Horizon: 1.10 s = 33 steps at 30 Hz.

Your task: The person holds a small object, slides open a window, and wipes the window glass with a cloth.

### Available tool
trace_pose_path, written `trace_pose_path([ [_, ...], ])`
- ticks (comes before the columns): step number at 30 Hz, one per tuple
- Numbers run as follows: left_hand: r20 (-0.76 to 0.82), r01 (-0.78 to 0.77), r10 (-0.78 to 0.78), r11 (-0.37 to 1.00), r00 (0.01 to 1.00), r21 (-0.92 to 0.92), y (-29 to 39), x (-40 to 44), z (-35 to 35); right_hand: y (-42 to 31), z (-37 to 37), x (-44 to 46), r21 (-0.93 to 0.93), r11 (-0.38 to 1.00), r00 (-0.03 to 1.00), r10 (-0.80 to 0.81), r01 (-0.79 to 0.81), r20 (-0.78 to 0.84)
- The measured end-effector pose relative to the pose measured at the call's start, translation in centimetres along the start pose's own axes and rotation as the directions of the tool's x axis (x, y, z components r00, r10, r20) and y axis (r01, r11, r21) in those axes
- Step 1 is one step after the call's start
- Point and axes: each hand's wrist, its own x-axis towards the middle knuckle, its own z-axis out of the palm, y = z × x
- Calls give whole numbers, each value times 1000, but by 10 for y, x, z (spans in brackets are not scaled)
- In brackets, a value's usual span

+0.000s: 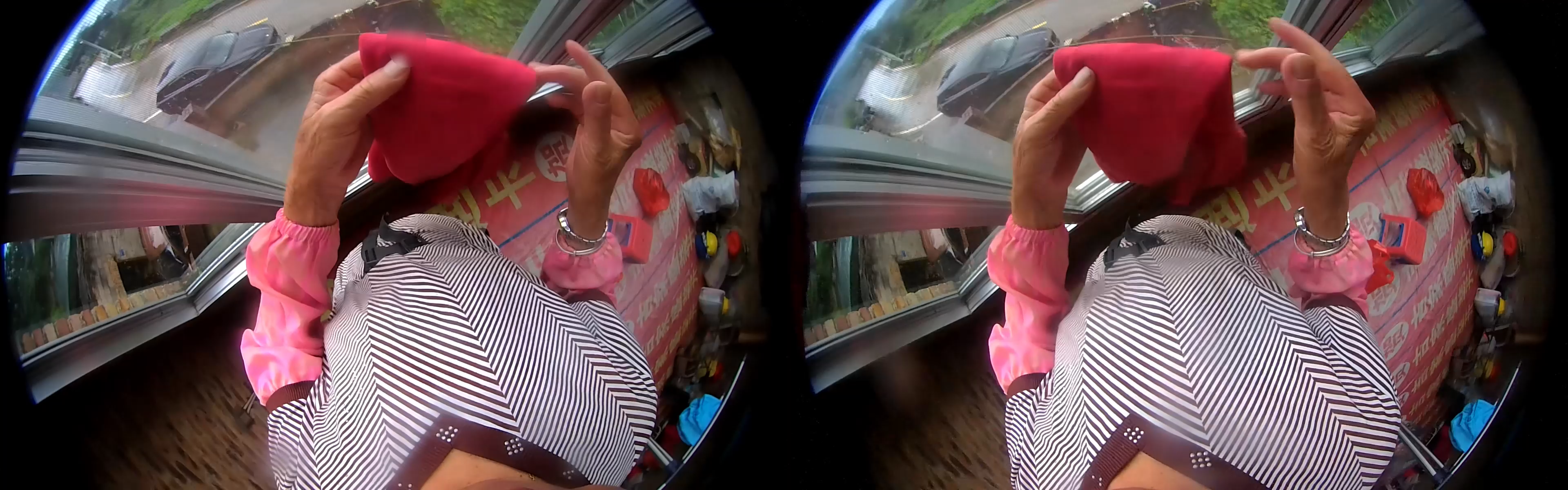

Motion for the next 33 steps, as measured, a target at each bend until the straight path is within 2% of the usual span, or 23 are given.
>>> trace_pose_path([
  [1,10,17,-16,999,1000,-39,0,-1,4,10,-1,4,-8,999,999,-35,35,-18],
  [4,3,54,-54,990,999,-129,-4,-4,19,43,14,-3,-11,1000,995,17,-16,98],
  [7,-28,48,-54,984,998,-171,-6,-2,24,44,37,-47,77,967,963,232,-244,136],
  [9,-66,46,-58,984,996,-175,-4,-1,23,32,49,-58,170,936,945,282,-308,165],
  [11,-90,37,-55,981,994,-188,-4,-3,20,28,55,-65,263,913,939,253,-311,231],
  [12,-102,31,-52,980,993,-197,-5,-5,20,28,47,-65,283,918,928,181,-278,325],
  [15,-108,57,-80,977,991,-205,-7,-8,31,10,51,-69,152,936,890,237,-316,390],
  [16,-106,65,-87,979,991,-195,-9,-9,34,12,57,-72,61,969,907,198,-237,372],
  [19,-82,73,-80,994,993,-84,-13,-12,39,23,68,-86,99,936,909,297,-337,292],
  [23,-163,-30,40,997,986,65,6,-15,29,20,61,-65,261,772,804,489,-579,338],
  [24,-171,-119,164,962,971,247,8,-19,16,35,42,-62,99,805,768,510,-585,388],
  [25,-154,-196,253,930,955,312,13,-22,9,48,32,-53,83,870,870,472,-485,141],
  [26,-149,-224,291,907,945,356,20,-27,6,60,21,-44,10,916,910,399,-401,-115],
  [27,-147,-248,328,884,933,397,26,-34,4,35,10,-12,-89,856,830,462,-510,-311],
  [28,-161,-241,330,879,930,411,29,-43,0,26,-3,20,-158,896,841,312,-415,-442],
  [30,-175,-213,310,880,934,423,29,-59,-4,-2,-32,90,-330,928,801,-63,-173,-595],
  [33,-187,-168,260,901,947,401,19,-78,-9,-39,-67,192,-524,843,642,-471,125,-605],
])
